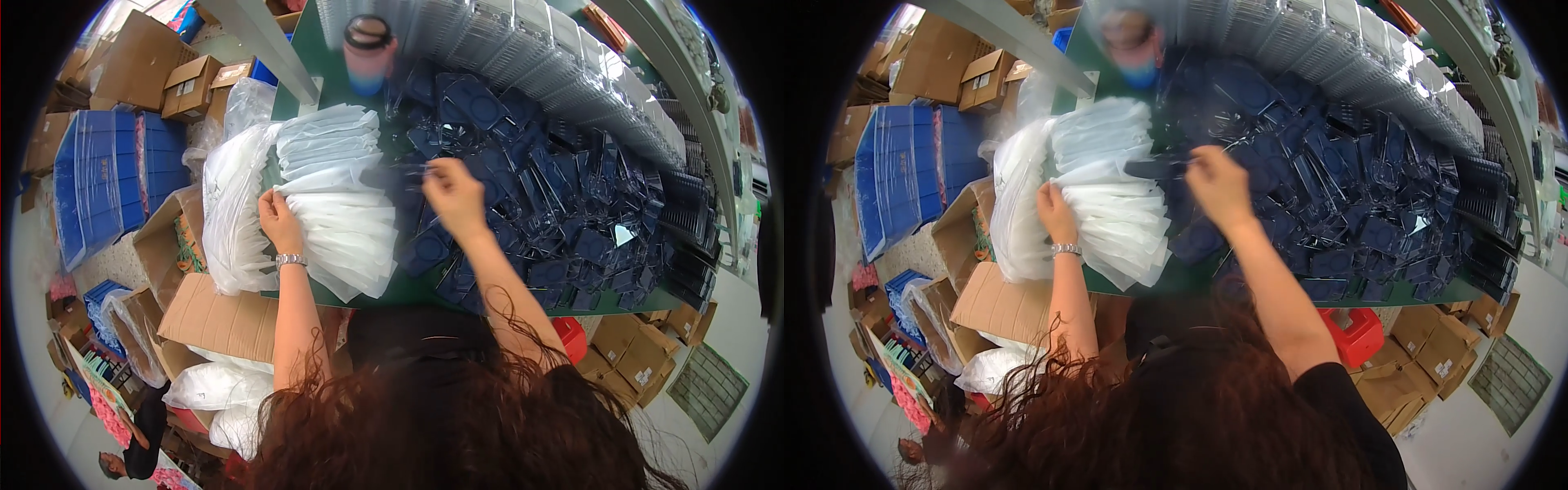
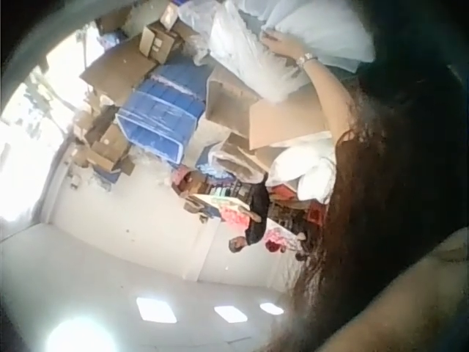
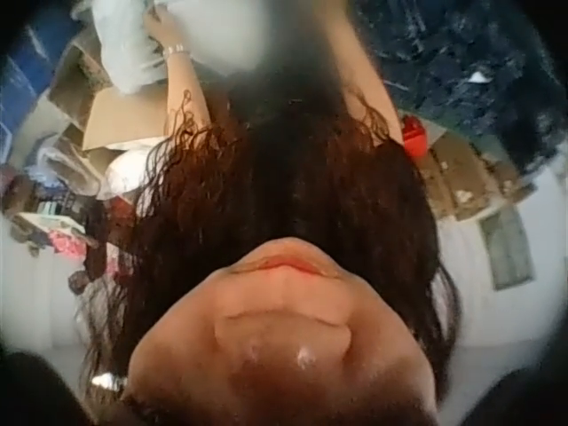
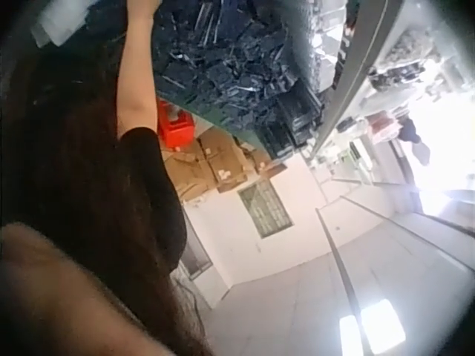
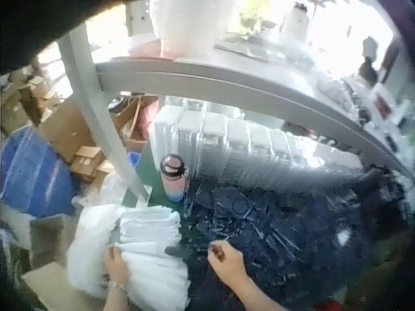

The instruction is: The recorder is sorting blue plastic components and white protective liners and packing them into large plastic bags.

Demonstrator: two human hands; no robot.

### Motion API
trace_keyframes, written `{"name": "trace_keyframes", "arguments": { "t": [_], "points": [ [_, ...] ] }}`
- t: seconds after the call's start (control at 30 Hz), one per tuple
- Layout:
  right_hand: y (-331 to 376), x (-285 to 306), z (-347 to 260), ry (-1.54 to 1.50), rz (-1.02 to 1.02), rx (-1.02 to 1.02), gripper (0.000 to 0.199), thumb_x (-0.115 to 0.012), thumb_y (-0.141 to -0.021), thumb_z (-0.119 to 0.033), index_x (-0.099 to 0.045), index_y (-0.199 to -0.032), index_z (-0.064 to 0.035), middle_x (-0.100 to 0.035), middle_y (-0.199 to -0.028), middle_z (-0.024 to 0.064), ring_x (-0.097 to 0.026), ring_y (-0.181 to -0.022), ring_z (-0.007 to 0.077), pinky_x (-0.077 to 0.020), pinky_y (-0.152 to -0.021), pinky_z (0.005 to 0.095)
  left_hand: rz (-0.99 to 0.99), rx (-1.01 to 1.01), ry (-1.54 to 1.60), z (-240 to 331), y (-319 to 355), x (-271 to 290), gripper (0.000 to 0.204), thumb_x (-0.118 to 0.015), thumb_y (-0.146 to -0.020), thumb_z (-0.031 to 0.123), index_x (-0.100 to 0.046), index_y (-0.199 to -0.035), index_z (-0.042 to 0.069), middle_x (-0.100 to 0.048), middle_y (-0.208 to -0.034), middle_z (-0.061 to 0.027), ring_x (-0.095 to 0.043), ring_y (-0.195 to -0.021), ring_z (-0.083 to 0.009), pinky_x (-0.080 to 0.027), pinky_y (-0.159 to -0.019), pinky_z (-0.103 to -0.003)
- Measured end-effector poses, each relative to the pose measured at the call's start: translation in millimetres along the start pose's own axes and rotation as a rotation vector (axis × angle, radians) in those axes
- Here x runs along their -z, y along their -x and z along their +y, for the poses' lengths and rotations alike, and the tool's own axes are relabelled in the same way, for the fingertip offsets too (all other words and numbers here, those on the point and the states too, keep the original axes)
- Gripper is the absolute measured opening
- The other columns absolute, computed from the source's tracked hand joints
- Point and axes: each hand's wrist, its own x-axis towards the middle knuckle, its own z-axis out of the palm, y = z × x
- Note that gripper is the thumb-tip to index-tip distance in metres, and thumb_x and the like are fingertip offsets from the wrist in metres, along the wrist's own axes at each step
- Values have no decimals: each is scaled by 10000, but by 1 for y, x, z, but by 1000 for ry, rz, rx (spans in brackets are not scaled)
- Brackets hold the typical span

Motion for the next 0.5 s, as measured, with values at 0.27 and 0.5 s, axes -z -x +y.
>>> {"name": "trace_keyframes", "arguments": {
  "t": [0.27, 0.5],
  "points": [
    [-41, 136, 23, 79, 468, -112, 291, -672, -904, -118, -634, -1152, 30, -673, -923, 59, -540, -589, 53, -420, -507, 194, -167, 289, 154, 21, -8, -5, 272, -555, -995, 251, -642, -1110, 21, -616, -928, 6, -503, -770, -44, -404, -657, -200],
    [-38, -11, 2, 65, -50, 36, 233, -656, -893, -156, -692, -1071, -9, -708, -858, 105, -642, -717, 131, -498, -654, 272, -153, 4, 179, 36, -8, -17, 309, -619, -932, 122, -614, -1224, 21, -665, -1016, -29, -566, -830, -65, -453, -736, -214]
  ]
}}
